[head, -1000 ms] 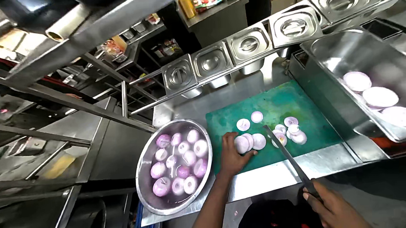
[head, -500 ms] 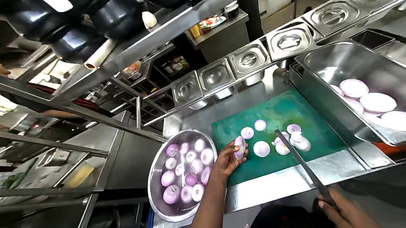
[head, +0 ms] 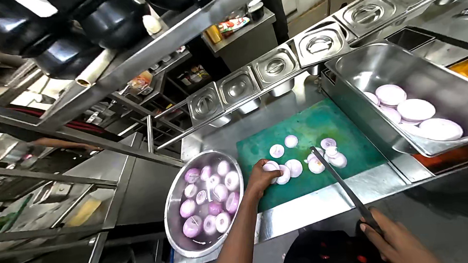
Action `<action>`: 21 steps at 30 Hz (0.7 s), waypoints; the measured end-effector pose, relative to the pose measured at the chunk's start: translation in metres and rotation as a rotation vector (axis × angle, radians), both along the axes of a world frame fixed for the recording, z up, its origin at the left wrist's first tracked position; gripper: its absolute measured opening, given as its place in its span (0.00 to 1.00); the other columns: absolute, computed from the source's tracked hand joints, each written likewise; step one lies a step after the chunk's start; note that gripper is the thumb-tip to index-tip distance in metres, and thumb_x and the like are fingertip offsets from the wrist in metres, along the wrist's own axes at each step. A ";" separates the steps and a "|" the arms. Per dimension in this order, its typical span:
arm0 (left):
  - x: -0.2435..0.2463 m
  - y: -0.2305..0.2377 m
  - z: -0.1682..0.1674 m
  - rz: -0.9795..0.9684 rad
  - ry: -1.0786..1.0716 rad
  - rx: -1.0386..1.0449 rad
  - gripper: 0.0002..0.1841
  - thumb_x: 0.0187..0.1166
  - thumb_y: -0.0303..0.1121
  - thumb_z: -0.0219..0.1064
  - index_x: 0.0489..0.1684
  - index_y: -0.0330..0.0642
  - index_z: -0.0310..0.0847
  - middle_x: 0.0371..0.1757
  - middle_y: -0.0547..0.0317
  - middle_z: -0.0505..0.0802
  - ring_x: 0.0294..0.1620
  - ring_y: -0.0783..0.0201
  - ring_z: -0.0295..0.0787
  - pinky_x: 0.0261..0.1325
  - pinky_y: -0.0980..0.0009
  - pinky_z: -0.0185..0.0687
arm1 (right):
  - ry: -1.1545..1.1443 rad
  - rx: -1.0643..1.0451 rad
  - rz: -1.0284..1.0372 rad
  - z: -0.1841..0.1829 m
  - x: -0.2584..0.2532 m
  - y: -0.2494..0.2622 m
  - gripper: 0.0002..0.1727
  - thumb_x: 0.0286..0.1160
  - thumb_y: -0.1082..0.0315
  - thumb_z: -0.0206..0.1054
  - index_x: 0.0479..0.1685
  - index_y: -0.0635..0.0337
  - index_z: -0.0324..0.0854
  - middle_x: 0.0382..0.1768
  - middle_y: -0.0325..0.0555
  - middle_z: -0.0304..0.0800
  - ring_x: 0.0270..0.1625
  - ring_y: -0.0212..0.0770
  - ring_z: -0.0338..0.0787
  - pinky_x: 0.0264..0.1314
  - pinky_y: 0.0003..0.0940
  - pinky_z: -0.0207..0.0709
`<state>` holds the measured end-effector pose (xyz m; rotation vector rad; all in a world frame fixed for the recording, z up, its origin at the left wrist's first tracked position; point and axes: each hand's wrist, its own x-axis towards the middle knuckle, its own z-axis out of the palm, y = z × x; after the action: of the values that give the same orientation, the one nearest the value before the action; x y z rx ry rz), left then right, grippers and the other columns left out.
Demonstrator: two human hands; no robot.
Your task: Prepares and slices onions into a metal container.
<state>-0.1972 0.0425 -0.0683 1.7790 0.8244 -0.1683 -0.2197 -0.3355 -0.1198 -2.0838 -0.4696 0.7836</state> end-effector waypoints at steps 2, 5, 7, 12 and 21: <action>0.001 0.000 0.002 0.021 0.006 0.031 0.29 0.59 0.29 0.84 0.60 0.34 0.77 0.47 0.41 0.90 0.37 0.52 0.91 0.39 0.58 0.91 | -0.011 0.000 -0.005 -0.002 0.000 -0.001 0.20 0.83 0.54 0.61 0.62 0.59 0.76 0.26 0.49 0.88 0.23 0.49 0.90 0.28 0.53 0.87; 0.001 0.002 0.005 0.027 -0.032 0.080 0.28 0.61 0.31 0.83 0.61 0.36 0.77 0.45 0.41 0.90 0.36 0.52 0.89 0.36 0.57 0.88 | -0.017 0.007 -0.017 -0.006 -0.001 -0.004 0.20 0.82 0.53 0.61 0.61 0.58 0.76 0.25 0.49 0.87 0.22 0.49 0.90 0.27 0.53 0.86; 0.006 0.002 0.008 -0.016 -0.050 0.174 0.30 0.61 0.32 0.82 0.65 0.39 0.76 0.50 0.42 0.89 0.43 0.50 0.88 0.43 0.52 0.86 | -0.022 0.007 -0.028 -0.008 -0.001 -0.006 0.20 0.82 0.52 0.61 0.60 0.57 0.76 0.25 0.48 0.87 0.22 0.48 0.89 0.26 0.52 0.86; 0.043 -0.024 0.007 -0.408 0.061 0.521 0.35 0.59 0.42 0.81 0.71 0.51 0.78 0.67 0.44 0.86 0.65 0.43 0.85 0.61 0.35 0.82 | -0.040 -0.022 -0.020 -0.008 0.003 -0.007 0.21 0.82 0.50 0.60 0.61 0.56 0.76 0.25 0.46 0.88 0.23 0.48 0.90 0.27 0.52 0.86; 0.074 -0.068 0.019 -0.928 0.447 0.827 0.52 0.54 0.55 0.83 0.87 0.59 0.63 0.86 0.40 0.69 0.80 0.29 0.69 0.68 0.30 0.75 | 0.020 -0.081 -0.063 0.019 0.001 -0.016 0.23 0.85 0.52 0.60 0.65 0.61 0.78 0.35 0.58 0.91 0.38 0.58 0.93 0.45 0.61 0.85</action>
<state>-0.1236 -0.0255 -0.0489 2.8791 0.2855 -0.9688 -0.2183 -0.3518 -0.1009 -2.1531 -0.3649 0.7980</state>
